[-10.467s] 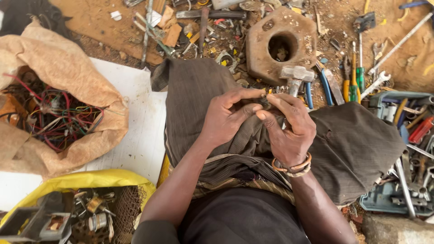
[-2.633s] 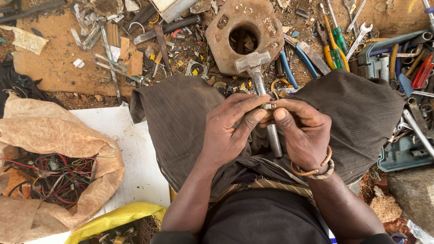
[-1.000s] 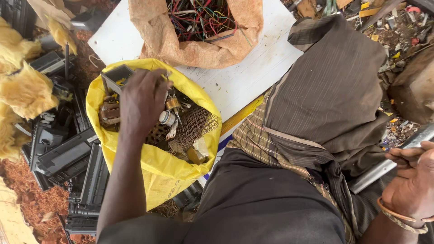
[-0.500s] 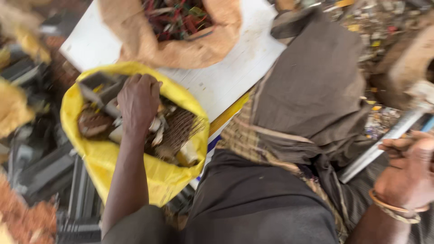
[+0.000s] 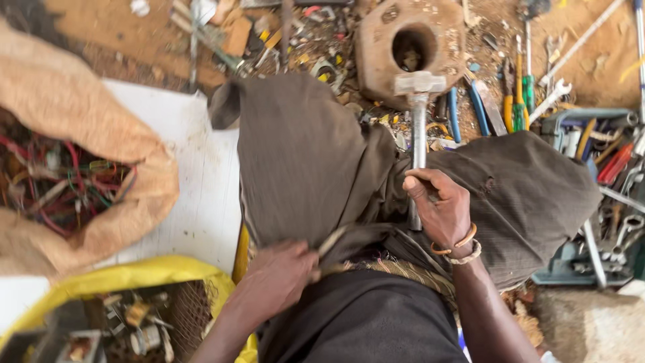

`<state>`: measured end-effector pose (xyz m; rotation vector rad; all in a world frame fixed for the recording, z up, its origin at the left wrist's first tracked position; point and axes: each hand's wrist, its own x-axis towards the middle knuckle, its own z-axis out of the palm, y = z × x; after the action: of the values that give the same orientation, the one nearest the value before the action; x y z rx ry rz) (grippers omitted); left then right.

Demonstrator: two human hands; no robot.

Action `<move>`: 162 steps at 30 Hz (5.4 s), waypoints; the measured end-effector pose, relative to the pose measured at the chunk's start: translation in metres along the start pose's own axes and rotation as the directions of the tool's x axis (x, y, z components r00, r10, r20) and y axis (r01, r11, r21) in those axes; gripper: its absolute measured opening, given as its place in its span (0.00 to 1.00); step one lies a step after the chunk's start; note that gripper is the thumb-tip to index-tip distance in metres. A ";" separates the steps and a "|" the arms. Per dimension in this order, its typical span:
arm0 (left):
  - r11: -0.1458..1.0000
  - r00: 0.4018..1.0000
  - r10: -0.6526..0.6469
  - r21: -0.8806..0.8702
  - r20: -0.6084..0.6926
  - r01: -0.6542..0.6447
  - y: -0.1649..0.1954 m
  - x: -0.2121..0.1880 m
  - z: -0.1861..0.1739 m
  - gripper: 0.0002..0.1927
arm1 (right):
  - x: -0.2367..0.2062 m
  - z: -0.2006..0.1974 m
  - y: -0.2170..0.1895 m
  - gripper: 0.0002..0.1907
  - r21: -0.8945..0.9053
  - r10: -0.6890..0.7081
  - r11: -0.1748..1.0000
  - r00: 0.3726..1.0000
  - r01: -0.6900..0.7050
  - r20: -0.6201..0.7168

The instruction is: The person uses a hammer and chisel to break apart a metal component, then uses pliers and a wrench to manipulate and tighten parts of the disassembled piece. The person works on a small metal part on a cluttered workbench.

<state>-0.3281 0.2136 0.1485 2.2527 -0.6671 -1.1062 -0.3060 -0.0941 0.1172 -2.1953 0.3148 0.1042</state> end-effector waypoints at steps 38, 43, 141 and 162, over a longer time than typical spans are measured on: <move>0.972 0.462 0.025 -0.086 -0.887 -0.218 -0.015 0.346 -0.131 0.05 | 0.268 -0.113 0.171 0.30 0.484 0.600 0.616 0.768 -0.622 0.224; 0.940 0.599 0.157 -0.067 -0.785 -0.334 0.076 0.437 -0.120 0.07 | 0.270 -0.097 0.169 0.37 -0.158 0.543 0.838 0.828 -0.522 0.142; -0.416 0.814 -0.464 -0.725 -0.350 -0.549 -0.071 0.333 -0.102 0.12 | 0.233 0.062 -0.010 0.16 -0.059 -0.331 0.944 0.932 0.325 -0.146; -0.359 0.783 0.034 -0.738 -0.622 -0.571 -0.051 0.296 -0.098 0.15 | 0.054 0.038 -0.135 0.15 0.220 -0.384 0.877 0.898 0.428 -0.216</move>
<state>-0.0784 0.0877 0.0025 0.4955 -0.0064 -0.3919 -0.2175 0.0028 0.1890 -1.9607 -0.0496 -0.3403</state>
